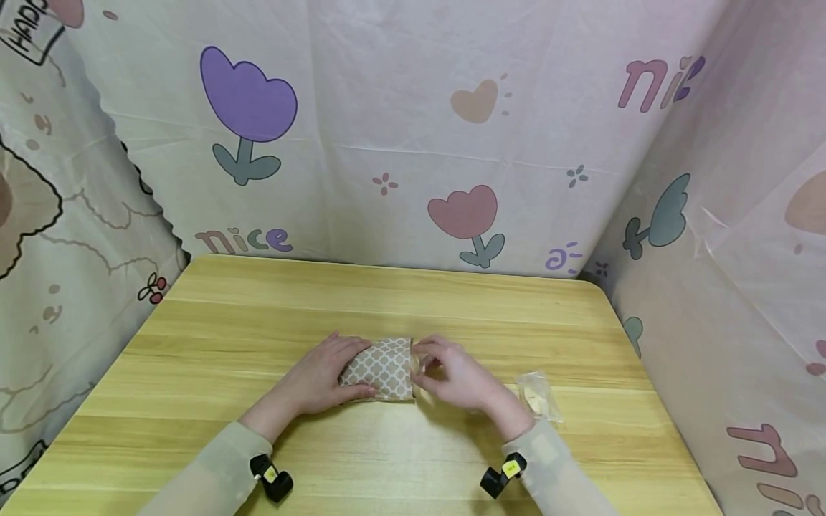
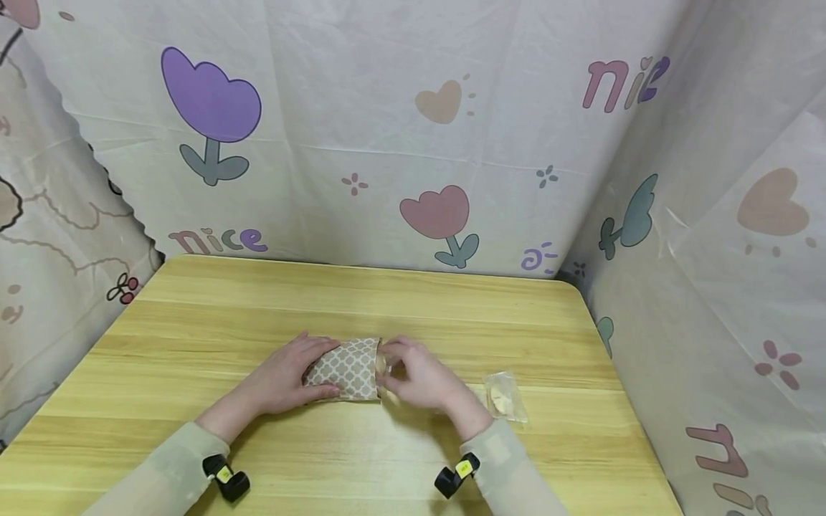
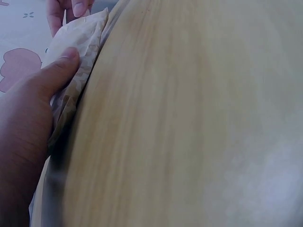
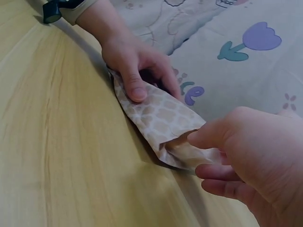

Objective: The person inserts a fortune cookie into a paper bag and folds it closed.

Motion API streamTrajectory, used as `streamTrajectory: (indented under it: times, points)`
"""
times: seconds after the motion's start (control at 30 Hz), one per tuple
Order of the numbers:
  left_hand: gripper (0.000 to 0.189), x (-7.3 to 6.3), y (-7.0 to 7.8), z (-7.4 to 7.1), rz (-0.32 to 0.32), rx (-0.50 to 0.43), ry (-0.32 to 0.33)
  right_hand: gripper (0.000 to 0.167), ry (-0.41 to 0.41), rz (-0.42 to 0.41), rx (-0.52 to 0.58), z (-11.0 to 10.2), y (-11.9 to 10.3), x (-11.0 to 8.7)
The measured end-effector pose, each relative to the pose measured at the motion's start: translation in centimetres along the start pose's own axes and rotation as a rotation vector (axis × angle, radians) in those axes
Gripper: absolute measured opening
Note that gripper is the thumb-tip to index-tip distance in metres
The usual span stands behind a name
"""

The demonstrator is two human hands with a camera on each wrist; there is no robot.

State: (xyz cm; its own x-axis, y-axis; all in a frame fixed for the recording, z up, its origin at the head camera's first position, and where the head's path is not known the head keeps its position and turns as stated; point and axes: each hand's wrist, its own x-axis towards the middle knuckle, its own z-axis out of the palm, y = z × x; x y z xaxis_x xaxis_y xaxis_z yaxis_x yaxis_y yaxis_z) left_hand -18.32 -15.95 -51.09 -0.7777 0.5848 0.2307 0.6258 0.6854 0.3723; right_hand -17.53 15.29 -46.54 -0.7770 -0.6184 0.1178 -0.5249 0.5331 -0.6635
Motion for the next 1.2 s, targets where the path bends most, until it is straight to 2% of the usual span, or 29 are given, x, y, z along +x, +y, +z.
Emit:
streamTrajectory:
  times: [0.23, 0.47, 0.63, 1.03, 1.2]
  points:
    - [0.091, 0.0, 0.0, 0.0, 0.002, -0.005, 0.002, 0.054, 0.032, 0.073, -0.013, -0.5, 0.6, -0.3]
    - [0.091, 0.0, 0.1, -0.1, 0.000, -0.005, -0.003, 0.052, 0.002, 0.172, 0.005, -0.4, 1.1, -0.1]
    - [0.091, 0.1, 0.2, -0.1, -0.004, -0.008, 0.000, 0.041, -0.003, 0.152, 0.094, 0.0, 1.2, 0.2]
    - [0.091, 0.2, 0.5, -0.2, -0.005, -0.022, -0.005, 0.035, 0.089, 0.117, 0.282, 1.2, 0.6, 0.7]
    - [0.092, 0.1, 0.5, -0.3, -0.005, -0.026, -0.006, 0.035, 0.121, 0.107, 0.298, 1.9, 0.7, 0.8]
